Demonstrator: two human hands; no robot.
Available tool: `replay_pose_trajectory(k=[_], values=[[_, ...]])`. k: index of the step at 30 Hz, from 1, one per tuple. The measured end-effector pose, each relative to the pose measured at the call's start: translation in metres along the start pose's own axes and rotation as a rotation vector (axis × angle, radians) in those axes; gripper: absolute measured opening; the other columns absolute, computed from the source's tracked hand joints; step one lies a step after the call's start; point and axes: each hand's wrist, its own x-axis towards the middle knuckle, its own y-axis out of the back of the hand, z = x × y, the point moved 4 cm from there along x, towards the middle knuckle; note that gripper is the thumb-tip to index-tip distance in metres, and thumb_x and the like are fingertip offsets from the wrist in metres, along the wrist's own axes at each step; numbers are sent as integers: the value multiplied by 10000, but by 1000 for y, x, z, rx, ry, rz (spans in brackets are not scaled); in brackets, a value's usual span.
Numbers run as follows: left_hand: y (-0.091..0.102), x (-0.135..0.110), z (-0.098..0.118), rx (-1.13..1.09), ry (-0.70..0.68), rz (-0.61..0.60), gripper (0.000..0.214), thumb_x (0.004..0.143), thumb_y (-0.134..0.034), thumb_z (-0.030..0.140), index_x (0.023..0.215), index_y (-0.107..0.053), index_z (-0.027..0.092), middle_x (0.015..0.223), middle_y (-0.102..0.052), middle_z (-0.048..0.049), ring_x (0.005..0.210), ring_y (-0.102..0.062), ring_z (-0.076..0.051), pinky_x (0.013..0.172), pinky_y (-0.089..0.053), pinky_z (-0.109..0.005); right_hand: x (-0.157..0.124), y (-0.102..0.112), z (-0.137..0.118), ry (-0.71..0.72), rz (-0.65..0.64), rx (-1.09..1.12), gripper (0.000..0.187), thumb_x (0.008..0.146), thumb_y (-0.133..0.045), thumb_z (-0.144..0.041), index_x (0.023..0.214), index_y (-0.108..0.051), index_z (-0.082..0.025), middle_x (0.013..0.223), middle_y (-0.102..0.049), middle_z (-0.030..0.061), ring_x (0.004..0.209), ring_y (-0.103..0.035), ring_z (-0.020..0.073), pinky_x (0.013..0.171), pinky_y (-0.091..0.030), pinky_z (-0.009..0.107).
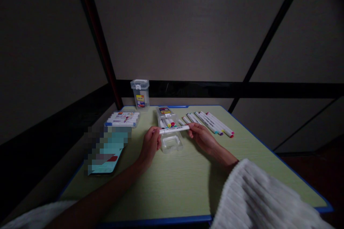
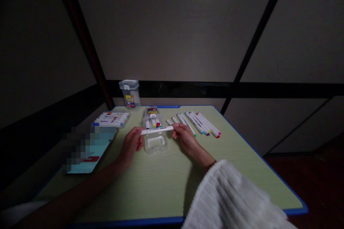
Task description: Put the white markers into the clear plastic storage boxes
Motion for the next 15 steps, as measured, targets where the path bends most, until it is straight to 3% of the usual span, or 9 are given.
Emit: replay_pose_trajectory(k=[15], values=[[-2, 2, -4, 13, 32, -37, 219, 668, -448, 381, 708, -466, 167, 445, -377, 105, 288, -305, -23, 302, -184, -154, 3, 6, -1, 40, 72, -96, 150, 613, -642, -301, 595, -576, -167, 443, -515, -29, 479, -432, 98, 552, -320, 255]])
